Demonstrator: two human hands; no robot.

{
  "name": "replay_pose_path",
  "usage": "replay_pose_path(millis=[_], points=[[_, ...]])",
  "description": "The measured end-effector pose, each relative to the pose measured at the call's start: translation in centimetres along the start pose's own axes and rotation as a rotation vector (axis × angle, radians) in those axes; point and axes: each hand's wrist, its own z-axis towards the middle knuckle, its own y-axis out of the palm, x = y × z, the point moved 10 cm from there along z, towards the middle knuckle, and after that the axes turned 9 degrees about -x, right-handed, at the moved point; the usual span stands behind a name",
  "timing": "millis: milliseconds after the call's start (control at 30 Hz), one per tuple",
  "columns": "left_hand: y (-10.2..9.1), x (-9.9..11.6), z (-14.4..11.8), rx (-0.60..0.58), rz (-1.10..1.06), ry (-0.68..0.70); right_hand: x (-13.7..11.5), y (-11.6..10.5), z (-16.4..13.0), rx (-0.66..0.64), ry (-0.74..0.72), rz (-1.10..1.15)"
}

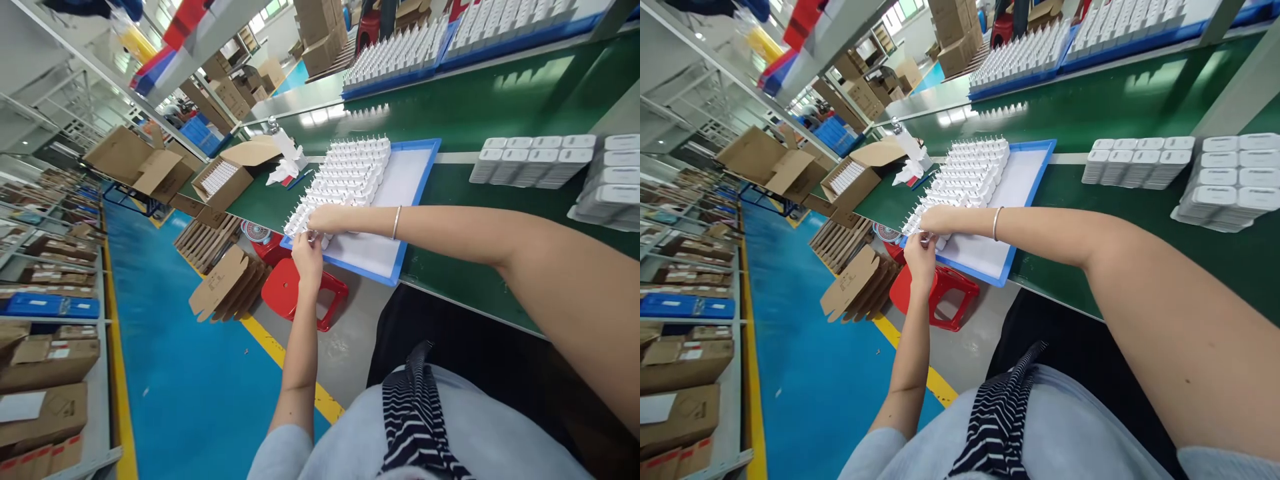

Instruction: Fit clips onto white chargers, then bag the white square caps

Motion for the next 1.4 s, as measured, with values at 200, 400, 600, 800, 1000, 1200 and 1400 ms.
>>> replay_pose_path(millis=[200, 400, 600, 800, 1000, 1200, 1400], points=[[0.0, 0.5, -0.7, 0.024, 0.043, -0.005, 2.2, -2.1, -3.3, 0.111, 0.067, 0.089], [-0.7, 6.4, -3.0, 0.182, 0.011, 0.267, 7.7, -2.8, -13.7, 0.146, 0.574, 0.196], [7.4, 14.5, -0.8, -0.294, 0.153, 0.637, 6.6, 3.0, -17.4, -0.074, 0.712, 0.23], [6.8, 14.7, -0.3, -0.374, 0.243, 0.607, 6.1, 3.2, -17.2, -0.102, 0.628, 0.164], [0.3, 8.4, -2.1, -0.284, 0.264, 0.25, 4.0, 1.8, -14.2, -0.073, 0.313, 0.073], [-0.4, 4.3, -1.3, -0.251, 0.215, 0.081, 0.5, 1.0, -7.1, -0.012, 0.039, -0.057], [0.5, 3.4, -1.2, -0.204, 0.08, 0.094, 0.3, 1.2, -3.5, 0.02, -0.054, -0.121]])
